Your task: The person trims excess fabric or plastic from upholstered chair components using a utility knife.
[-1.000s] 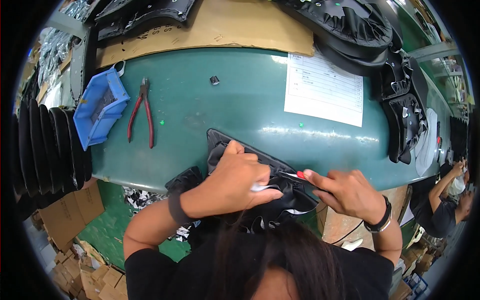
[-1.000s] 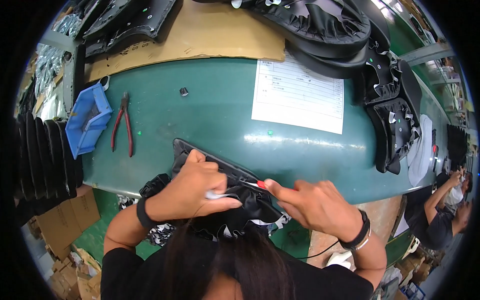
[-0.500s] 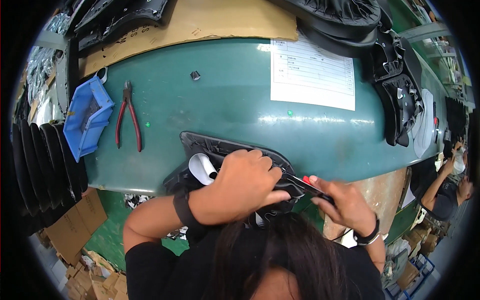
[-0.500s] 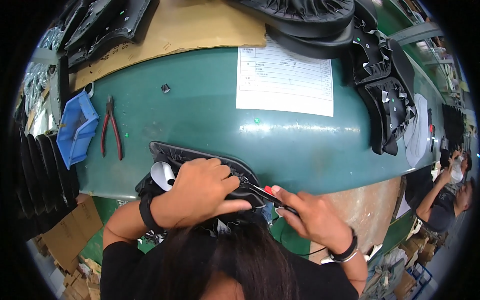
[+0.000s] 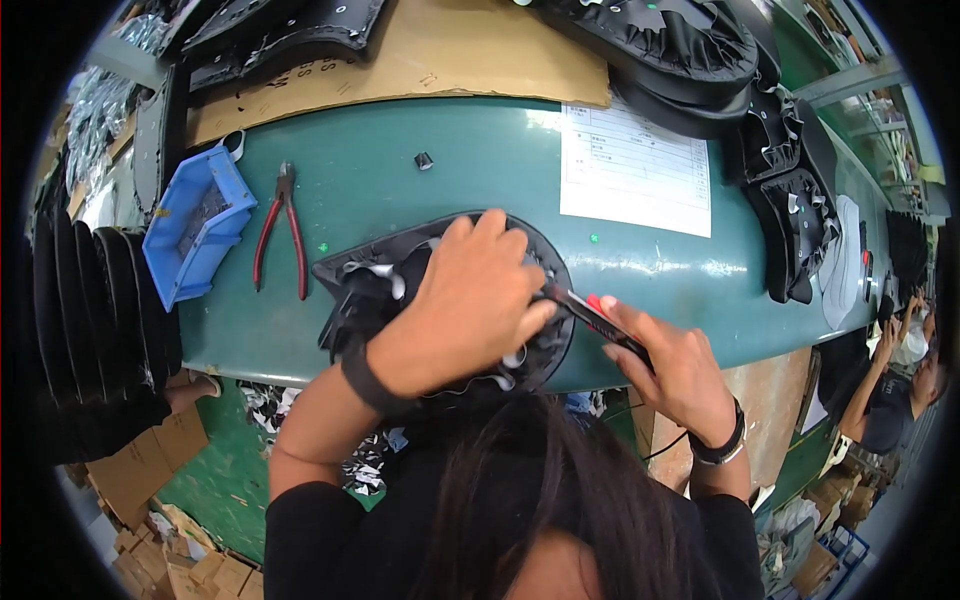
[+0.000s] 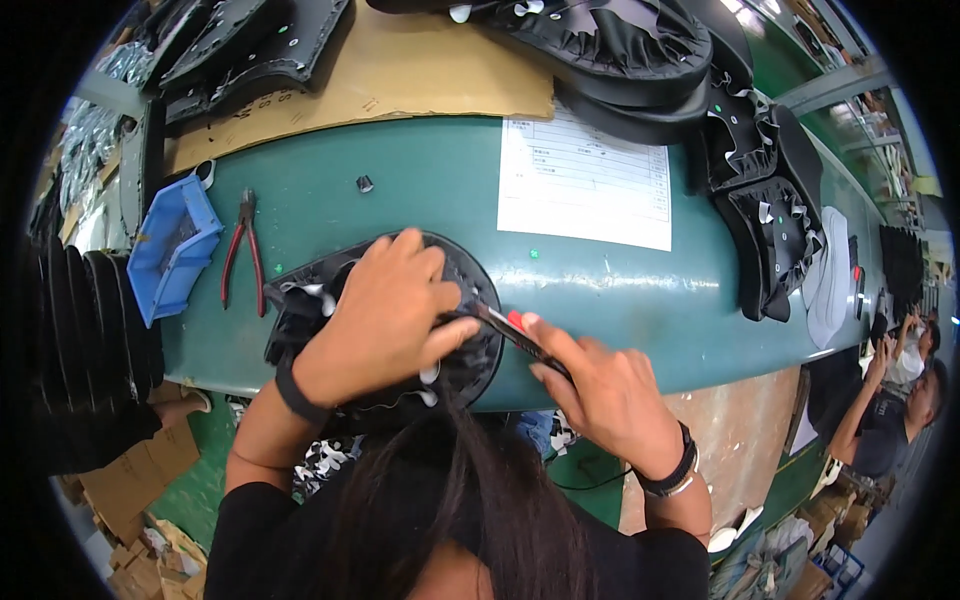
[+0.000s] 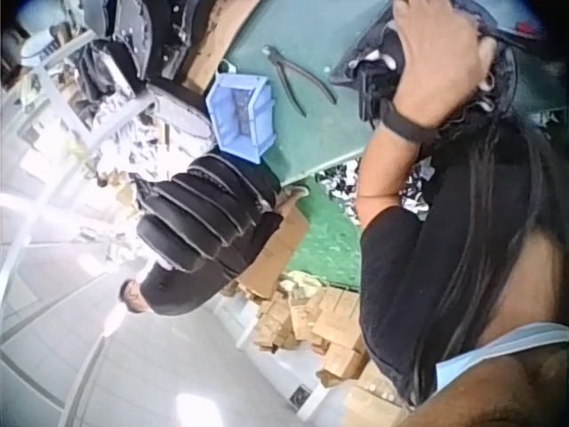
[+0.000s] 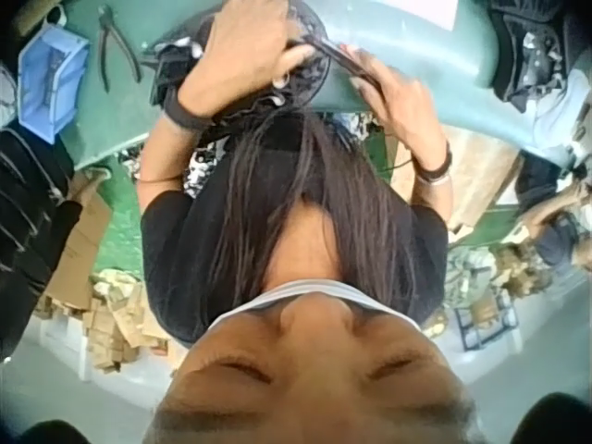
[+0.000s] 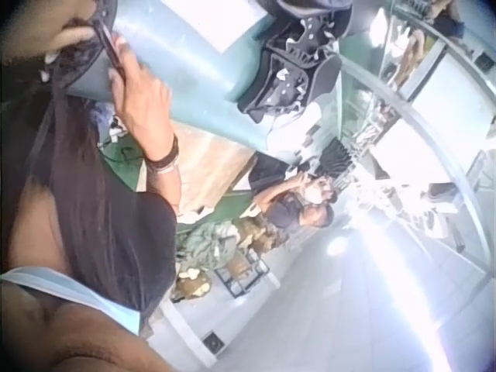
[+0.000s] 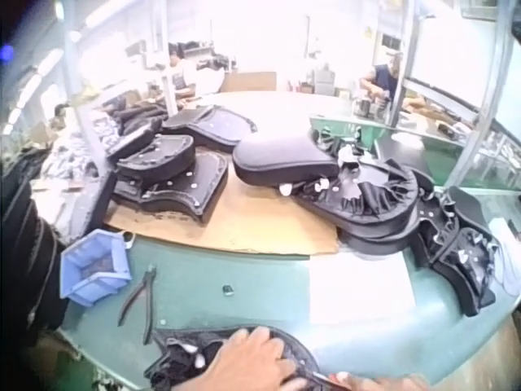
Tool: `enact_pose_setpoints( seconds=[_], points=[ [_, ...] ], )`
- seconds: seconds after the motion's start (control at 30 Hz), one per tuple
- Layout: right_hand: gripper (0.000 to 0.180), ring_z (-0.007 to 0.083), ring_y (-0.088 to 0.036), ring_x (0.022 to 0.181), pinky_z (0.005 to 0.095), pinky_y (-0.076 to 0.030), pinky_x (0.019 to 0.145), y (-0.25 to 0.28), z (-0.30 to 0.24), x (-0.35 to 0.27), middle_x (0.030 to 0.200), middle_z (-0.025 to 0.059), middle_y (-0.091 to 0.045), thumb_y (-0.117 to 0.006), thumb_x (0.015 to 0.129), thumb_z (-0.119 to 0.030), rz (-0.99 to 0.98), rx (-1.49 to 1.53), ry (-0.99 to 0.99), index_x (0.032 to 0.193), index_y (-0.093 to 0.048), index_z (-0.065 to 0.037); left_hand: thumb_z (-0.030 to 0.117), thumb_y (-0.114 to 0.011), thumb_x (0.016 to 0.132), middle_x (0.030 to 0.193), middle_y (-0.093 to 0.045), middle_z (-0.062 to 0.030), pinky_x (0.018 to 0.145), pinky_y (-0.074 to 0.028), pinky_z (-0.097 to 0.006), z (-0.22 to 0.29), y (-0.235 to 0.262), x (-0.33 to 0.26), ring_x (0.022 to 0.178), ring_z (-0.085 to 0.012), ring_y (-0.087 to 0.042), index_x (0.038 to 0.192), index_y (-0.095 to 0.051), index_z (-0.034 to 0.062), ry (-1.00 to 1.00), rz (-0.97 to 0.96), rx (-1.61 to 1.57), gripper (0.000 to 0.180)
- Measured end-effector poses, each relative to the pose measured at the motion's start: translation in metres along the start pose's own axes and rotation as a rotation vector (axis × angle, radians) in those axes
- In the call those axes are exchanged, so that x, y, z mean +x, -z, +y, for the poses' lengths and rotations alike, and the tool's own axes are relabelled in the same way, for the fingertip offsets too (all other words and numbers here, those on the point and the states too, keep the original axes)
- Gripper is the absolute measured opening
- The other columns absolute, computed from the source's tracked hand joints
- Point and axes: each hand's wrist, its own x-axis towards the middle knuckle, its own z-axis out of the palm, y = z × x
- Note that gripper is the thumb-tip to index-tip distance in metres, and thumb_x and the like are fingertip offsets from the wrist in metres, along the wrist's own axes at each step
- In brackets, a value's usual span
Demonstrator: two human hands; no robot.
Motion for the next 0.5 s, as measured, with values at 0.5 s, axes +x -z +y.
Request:
enact_pose_setpoints(
  seconds=[0.5],
  points=[
    [0.044, 0.0364, -0.058, 0.059, 0.0451, -0.044, 0.054, -0.011, -0.007, 0.013, 0.070, 0.0128, -0.057, -0.065, 0.090, -0.025, 0.194, -0.210, -0.018, 0.133, -0.055, -0.021, 0.015, -0.072, 0.081, 0.108, -0.067, -0.0170, 0.079, -0.049, -0.036, -0.037, 0.075, -0.042, 0.093, -0.0285, -0.065, 0.068, -0.057, -0.0007, 0.536, -0.253, -0.044, 0.025]
  ],
)
